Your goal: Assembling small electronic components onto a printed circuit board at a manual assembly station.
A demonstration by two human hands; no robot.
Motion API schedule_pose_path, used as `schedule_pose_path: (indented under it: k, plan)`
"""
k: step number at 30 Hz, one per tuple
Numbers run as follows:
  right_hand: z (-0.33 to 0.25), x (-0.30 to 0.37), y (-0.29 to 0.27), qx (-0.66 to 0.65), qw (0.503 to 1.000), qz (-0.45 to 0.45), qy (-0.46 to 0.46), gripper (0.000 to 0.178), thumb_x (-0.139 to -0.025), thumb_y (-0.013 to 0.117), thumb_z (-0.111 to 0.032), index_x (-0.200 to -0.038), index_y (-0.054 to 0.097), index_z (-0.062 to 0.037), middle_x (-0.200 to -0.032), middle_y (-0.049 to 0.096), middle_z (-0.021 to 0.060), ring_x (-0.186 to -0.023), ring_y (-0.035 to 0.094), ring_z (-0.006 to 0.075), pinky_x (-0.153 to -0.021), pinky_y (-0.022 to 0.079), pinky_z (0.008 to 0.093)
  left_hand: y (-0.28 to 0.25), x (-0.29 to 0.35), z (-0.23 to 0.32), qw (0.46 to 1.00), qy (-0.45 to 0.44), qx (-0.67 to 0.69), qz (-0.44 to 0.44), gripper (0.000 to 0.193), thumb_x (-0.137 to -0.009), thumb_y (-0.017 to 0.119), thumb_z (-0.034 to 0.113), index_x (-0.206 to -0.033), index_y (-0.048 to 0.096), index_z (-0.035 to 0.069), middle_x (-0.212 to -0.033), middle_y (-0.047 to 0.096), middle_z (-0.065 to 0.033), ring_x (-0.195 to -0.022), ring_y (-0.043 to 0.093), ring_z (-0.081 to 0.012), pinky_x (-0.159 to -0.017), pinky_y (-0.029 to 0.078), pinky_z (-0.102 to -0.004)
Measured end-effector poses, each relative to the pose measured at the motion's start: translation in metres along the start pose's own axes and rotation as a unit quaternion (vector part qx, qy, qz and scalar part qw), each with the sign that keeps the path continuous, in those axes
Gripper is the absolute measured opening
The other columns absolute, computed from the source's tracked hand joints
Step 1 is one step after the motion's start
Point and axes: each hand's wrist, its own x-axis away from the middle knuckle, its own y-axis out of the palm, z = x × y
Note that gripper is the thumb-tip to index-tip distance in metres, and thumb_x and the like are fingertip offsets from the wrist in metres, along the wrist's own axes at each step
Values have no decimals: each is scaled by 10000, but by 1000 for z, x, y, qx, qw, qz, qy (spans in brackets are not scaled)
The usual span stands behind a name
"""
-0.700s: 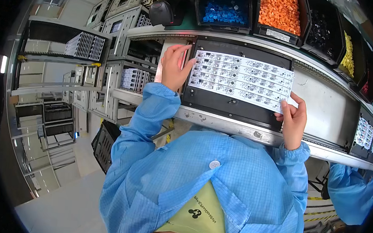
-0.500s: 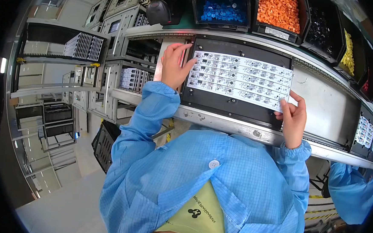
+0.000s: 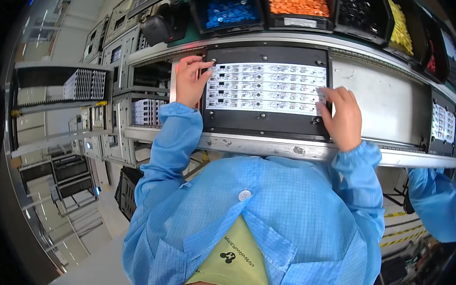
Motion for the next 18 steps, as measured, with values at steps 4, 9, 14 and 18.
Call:
schedule_pose_path:
  k: [4, 9, 14, 18]
  plan:
    - [25, -34, 13, -5, 995, 103, -20, 349, -879, 788, -46, -1224, 743, -69, -949, 631, 86, -905, 617, 298, -816, 516, 398, -5, 1, 28, 989, 37, -143, 7, 245, -831, 825, 117, -1060, 845, 203, -1312, 635, -55, -1310, 527, -307, -1119, 358, -492]
    - [41, -47, 21, 38, 994, 92, -44, 406, -876, 782, -21, -1276, 741, -81, -914, 602, 76, -852, 581, 288, -798, 510, 397, 28, -4, 90, 979, 141, -147, 6, 480, -857, 806, 145, -1323, 718, 220, -1339, 601, -73, -1332, 497, -328, -1100, 337, -516]
    - [33, -34, 23, -24, 998, 50, 1, 422, -877, 771, 8, -1289, 730, -71, -852, 626, 54, -848, 592, 240, -768, 515, 369, 69, -12, 96, 975, 163, -142, -44, 400, -819, 842, 157, -1212, 772, 171, -1161, 611, -49, -1187, 537, -293, -1040, 360, -507]
    - [17, -6, 0, -109, 994, 2, 31, 445, -864, 788, -9, -1299, 703, -39, -971, 725, 69, -975, 655, 244, -858, 549, 360, 70, -12, 103, 983, 144, -109, -42, 249, -769, 854, 99, -1009, 798, 136, -1002, 627, -32, -1055, 580, -280, -964, 381, -481]
